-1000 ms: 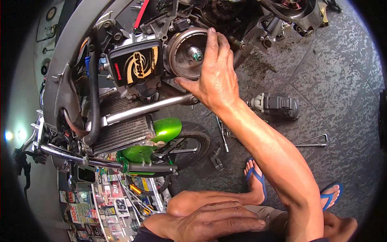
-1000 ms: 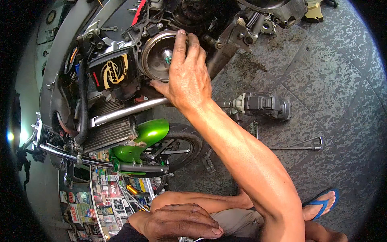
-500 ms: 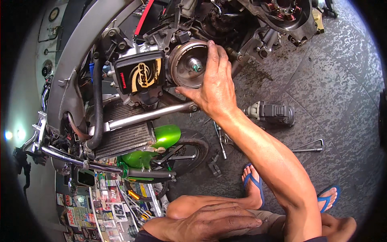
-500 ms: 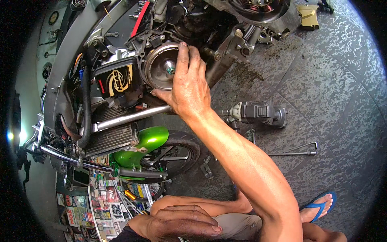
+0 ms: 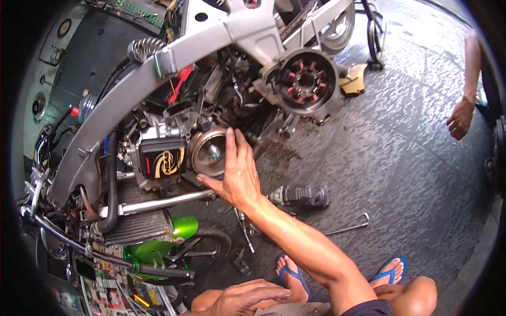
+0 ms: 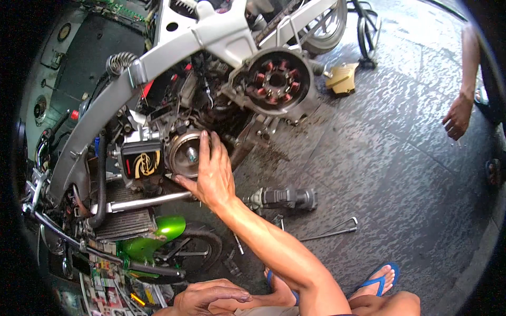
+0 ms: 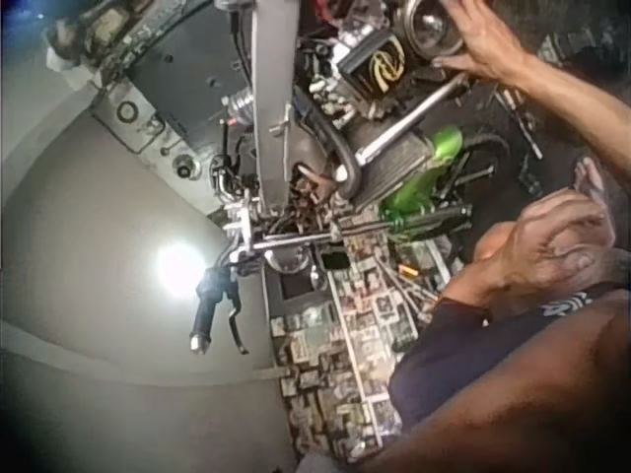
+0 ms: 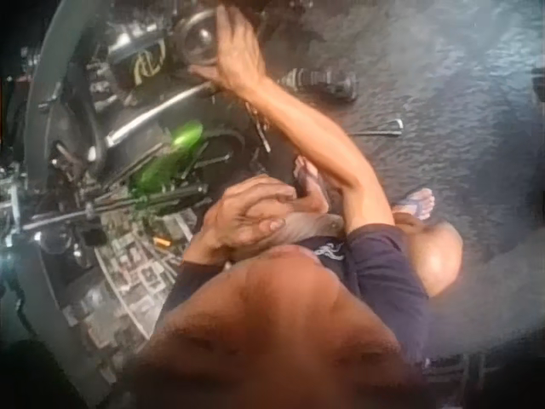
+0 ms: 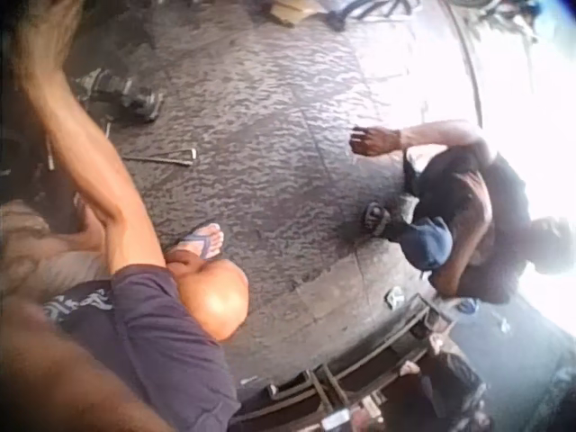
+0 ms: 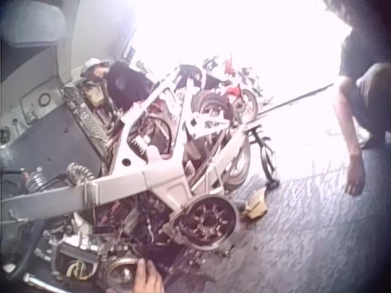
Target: The person fastens motorcycle engine components using a wrench, mounts a flywheel onto the engine shaft, tightens its nut using an impact wrench, and attaches the outer engine cover.
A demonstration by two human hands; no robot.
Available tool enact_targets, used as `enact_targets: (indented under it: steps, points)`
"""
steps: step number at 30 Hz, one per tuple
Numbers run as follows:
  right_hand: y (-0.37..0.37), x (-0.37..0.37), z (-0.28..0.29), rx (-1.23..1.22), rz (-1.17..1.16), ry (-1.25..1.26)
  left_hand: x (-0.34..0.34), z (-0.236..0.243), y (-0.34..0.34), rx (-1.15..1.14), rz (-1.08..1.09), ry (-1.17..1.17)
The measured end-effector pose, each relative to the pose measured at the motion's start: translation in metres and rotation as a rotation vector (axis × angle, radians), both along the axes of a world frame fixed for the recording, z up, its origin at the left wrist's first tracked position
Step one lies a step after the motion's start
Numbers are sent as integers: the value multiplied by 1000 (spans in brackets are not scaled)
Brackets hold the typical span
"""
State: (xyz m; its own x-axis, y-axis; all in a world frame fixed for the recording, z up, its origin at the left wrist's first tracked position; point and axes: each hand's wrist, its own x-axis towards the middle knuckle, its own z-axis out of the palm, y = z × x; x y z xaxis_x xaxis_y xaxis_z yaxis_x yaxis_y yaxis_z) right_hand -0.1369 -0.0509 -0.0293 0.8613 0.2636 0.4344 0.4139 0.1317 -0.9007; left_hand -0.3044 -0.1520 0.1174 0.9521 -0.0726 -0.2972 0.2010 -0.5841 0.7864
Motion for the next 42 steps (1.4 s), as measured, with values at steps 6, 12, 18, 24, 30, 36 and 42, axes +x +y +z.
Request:
enact_targets:
  steps: [6, 12, 18, 24, 30, 36, 42]
  points:
    - [-52, 48, -32, 563, -355, 741, -9, -1, 3, 31, 72, -98]
    - [-133, 180, -92, 885, 142, 1092, 17, -19, 15, 83, 114, -39]
    - [-132, 202, -82, 1072, 844, 1000, 80, -53, 32, -134, 404, -83]
    - [-125, 206, -100, 1172, 917, 932, 134, -93, 55, -241, 592, -226]
    - [-140, 175, -97, 1251, 746, 854, 149, -102, 64, -92, 630, -369]
    - [-155, 142, -85, 1190, 711, 706, 158, -106, 48, -45, 551, -500]
    - [-150, 124, -83, 1204, 633, 705, 163, -103, 32, 141, 442, -622]
